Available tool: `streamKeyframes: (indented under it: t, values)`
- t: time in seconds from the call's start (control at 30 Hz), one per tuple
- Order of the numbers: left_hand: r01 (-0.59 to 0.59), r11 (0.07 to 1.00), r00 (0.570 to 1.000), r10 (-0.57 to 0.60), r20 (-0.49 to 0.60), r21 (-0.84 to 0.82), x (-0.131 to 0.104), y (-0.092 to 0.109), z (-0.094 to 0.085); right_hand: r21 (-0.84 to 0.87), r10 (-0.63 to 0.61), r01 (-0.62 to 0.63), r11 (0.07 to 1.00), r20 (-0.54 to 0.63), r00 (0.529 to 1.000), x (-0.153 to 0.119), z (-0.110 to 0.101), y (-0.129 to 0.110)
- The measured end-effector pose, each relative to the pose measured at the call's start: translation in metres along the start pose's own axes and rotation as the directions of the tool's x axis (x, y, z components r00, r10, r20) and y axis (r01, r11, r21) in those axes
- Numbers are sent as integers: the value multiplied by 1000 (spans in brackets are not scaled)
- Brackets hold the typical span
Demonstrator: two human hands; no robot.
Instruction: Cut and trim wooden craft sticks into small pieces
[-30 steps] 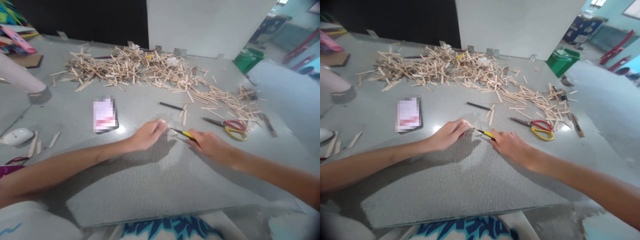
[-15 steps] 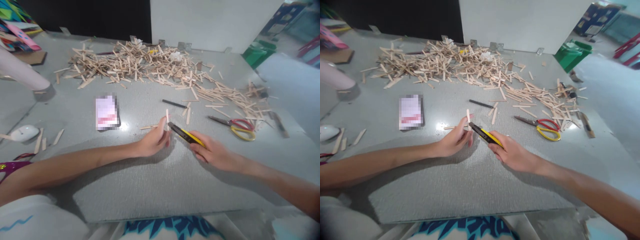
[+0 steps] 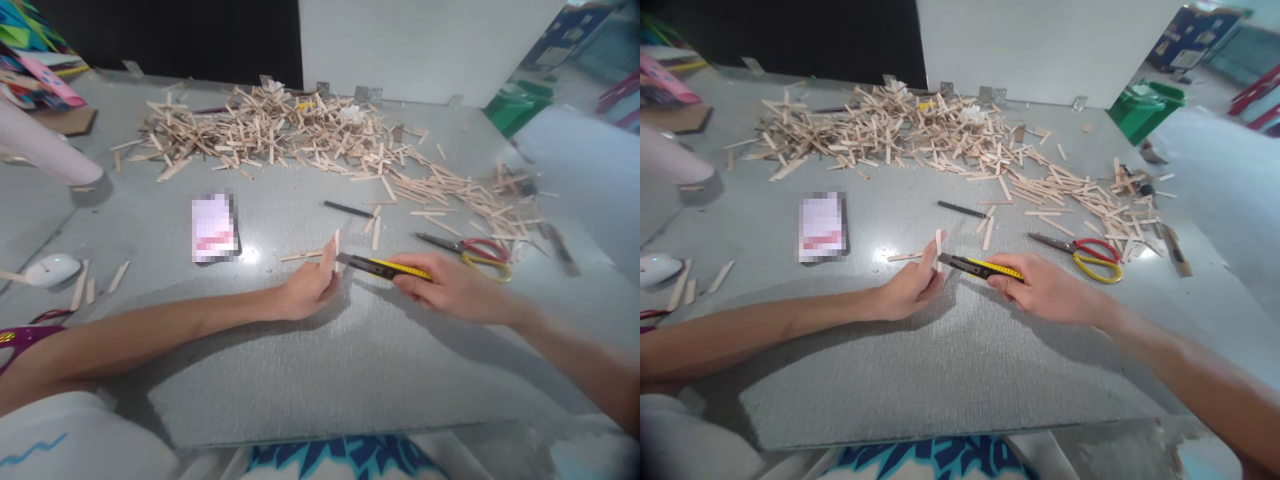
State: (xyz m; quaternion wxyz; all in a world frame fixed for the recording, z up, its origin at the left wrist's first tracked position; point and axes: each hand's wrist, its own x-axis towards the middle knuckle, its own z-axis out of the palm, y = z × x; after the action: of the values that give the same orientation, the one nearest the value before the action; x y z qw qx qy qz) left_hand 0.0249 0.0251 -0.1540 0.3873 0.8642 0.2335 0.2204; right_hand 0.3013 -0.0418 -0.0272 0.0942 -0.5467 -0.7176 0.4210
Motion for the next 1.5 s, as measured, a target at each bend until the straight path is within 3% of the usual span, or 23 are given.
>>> streamKeyframes:
  t: [0.1,0.27,0.33,0.4,0.5,0.57,0.77,0.83,1.0,1.13,1.23,1.3,1.4,1.5]
  values:
    - [4,996,1000,-2,-28,89,-2,1,1,-16,-12,12,1000,18,1000,-1,1,3]
    - [47,991,997,-40,-59,121,-1,3,2,108,-35,55,993,-180,983,-3,52,14]
    - [49,990,997,-42,-58,132,-1,3,2,99,-29,53,994,-236,971,-3,61,15]
    - [41,989,998,-34,-48,139,0,3,2,64,-49,65,996,-227,973,-2,51,14]
    - [24,988,999,-18,-40,155,0,3,3,3,-51,51,999,-84,995,3,23,12]
    - [18,986,999,-11,-42,166,0,2,3,-43,-66,64,997,-65,996,4,18,13]
    - [25,978,998,-12,-63,207,0,-1,5,52,-52,70,996,-289,956,-4,69,21]
    - [16,976,998,-3,-62,215,0,-1,6,50,-63,78,996,-251,966,-4,63,21]
    - [-19,973,998,32,-51,228,0,-3,5,-58,-88,86,995,-41,995,7,18,17]
    - [-17,974,998,31,-58,225,0,-4,4,47,-117,126,991,-160,980,7,36,21]
    - [-22,974,998,36,-58,224,-2,0,3,73,-79,92,993,-160,984,-4,51,26]
    - [-32,981,999,38,-29,192,-2,7,0,44,-44,48,998,-89,995,-12,48,27]
    - [-50,999,998,50,48,8,-2,22,-9,-58,-5,3,998,-33,999,-21,33,26]
    - [-19,987,1000,16,-24,-157,0,39,-20,-152,-24,12,988,-73,997,-23,27,22]
